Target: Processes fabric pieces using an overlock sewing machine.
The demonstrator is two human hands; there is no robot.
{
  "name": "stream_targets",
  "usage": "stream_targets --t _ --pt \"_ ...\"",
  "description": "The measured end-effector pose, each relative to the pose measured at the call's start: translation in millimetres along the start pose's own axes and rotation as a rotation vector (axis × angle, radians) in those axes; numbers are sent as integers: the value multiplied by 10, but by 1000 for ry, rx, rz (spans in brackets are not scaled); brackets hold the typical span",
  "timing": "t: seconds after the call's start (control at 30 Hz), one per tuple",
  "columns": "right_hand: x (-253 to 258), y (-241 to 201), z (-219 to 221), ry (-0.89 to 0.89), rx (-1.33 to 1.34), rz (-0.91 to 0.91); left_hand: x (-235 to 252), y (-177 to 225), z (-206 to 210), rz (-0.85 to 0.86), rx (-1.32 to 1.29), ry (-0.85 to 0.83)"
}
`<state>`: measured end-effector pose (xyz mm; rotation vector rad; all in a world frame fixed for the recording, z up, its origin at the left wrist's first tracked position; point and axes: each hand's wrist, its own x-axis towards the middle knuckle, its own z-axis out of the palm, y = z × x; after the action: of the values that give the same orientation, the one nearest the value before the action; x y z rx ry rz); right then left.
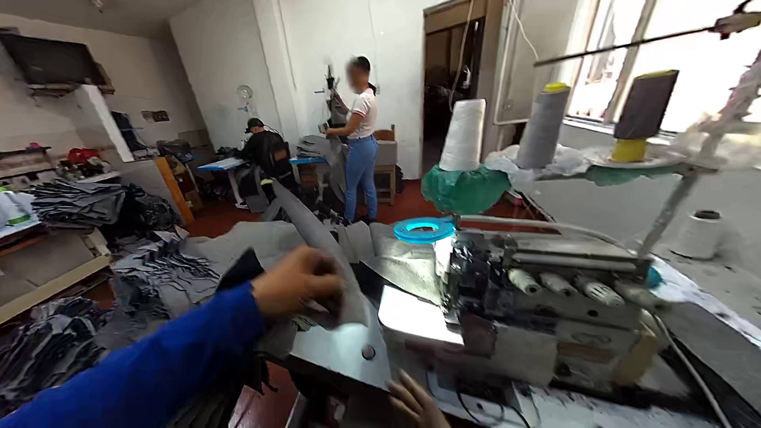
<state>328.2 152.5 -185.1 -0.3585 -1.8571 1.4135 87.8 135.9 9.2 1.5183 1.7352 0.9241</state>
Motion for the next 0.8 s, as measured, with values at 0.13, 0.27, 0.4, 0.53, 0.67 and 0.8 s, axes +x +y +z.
stream_targets --t 0.13,0.27,0.4,0.53,0.67,0.8 --pt "472 -145 300 398 378 268 266 -212 1013 -105 -73 -33" --pt "732 28 107 783 290 371 367 -447 1062 205 395 -243" --pt "635 156 309 719 330 297 533 -1074 937 658 639 -222" --pt "425 368 852 412 269 488 690 -1228 968 799 720 27" --pt "2 413 566 127 134 448 552 -1228 1113 751 823 217" --pt "-544 263 -515 257 -489 279 454 -1362 1420 703 791 430"
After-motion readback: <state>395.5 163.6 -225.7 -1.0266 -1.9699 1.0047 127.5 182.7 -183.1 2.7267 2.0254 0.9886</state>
